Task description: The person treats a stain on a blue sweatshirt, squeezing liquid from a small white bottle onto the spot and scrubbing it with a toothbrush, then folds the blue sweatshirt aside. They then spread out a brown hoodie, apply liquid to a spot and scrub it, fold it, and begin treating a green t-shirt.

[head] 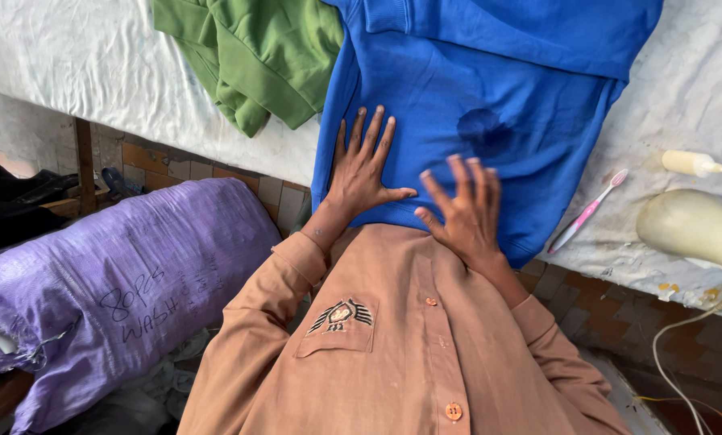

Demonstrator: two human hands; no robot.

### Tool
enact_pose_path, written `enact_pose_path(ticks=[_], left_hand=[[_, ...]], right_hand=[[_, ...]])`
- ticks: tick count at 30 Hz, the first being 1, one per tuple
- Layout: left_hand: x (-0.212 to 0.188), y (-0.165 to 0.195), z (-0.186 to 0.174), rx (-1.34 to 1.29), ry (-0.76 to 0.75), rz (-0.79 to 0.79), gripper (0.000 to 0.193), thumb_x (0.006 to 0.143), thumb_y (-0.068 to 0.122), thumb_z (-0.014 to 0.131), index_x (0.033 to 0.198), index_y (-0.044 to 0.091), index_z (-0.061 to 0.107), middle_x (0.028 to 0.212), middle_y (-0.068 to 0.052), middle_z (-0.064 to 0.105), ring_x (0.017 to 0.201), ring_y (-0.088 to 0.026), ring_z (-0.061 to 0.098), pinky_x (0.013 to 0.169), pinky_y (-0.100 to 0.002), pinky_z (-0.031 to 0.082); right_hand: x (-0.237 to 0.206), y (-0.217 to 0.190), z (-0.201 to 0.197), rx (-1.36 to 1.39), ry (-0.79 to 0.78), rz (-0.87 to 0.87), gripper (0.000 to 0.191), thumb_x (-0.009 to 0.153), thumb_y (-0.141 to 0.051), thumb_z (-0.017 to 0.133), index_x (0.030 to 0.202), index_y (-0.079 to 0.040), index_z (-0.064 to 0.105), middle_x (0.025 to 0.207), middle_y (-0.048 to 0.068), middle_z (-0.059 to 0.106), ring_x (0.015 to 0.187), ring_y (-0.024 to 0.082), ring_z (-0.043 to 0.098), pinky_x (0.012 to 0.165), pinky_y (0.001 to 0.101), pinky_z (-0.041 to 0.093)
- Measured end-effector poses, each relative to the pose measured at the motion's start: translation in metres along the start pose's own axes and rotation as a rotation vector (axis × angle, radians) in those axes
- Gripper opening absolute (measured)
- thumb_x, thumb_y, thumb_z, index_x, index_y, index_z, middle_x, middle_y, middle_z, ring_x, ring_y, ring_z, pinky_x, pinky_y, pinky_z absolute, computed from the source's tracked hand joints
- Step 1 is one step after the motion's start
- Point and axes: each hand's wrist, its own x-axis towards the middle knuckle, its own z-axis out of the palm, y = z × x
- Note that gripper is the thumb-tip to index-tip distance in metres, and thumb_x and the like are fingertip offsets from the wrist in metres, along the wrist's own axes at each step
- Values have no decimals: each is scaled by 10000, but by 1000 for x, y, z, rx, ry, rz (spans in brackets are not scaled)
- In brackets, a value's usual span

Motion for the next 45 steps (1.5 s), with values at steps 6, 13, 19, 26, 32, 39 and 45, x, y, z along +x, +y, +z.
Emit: enact_pose_path(ticks=[6,13,19,26,32,39,45], left_hand=[[2,0,2,3,20,9,1351,648,973,602,1618,102,245,1682,-172,163,1553,-431,92,1233,-670,59],[5,9,-20,49,17,26,1300,663,916,634,1607,95,279,1674,-168,206,1548,-417,142,1231,-647,95],[40,-13,-93,-287,309,-336,331,898,479,745,974,157,756,980,-61,737,913,-228,674,842,-387,535],[198,-204,-182,188,1035,-613,961,745,702,841,1299,-32,563,1091,-249,675,1024,-459,643,783,-536,499],[266,-155,-200,-436,1072,-546,299,944,236,636,1225,133,645,1093,-130,786,998,-343,760,866,-455,572],[175,61,-117,-167,488,662,449,816,320,712,1231,153,674,1233,-92,618,1171,-290,591,951,-500,474],[166,-21,-109,20,565,380,336,852,322,802,1091,119,682,1071,-80,628,991,-285,585,851,-443,451]], right_hand=[[13,33,-20,115,300,363,529,1173,-571,474,1528,-185,548,1543,204,482,1444,412,438,1236,590,322],[46,82,-43,-283,266,117,510,983,-475,654,1354,-126,692,1398,202,559,1293,402,519,1073,558,398],[102,92,-62,15,471,364,281,1071,-246,726,1276,-57,691,1314,131,620,1252,349,570,1086,484,471],[215,35,-42,2,276,-164,477,908,-353,768,1272,-50,717,1213,165,654,1154,354,588,937,482,461],[249,47,-63,1018,106,258,585,963,-536,678,1322,-74,673,1289,169,700,1177,290,663,1018,445,520],[265,157,-124,2155,246,80,763,1054,-474,433,1687,-122,193,1548,311,491,1392,475,562,1190,632,430],[204,205,-102,2506,198,272,887,1006,-707,369,1664,-115,326,1478,287,489,1335,484,545,1157,658,430]])
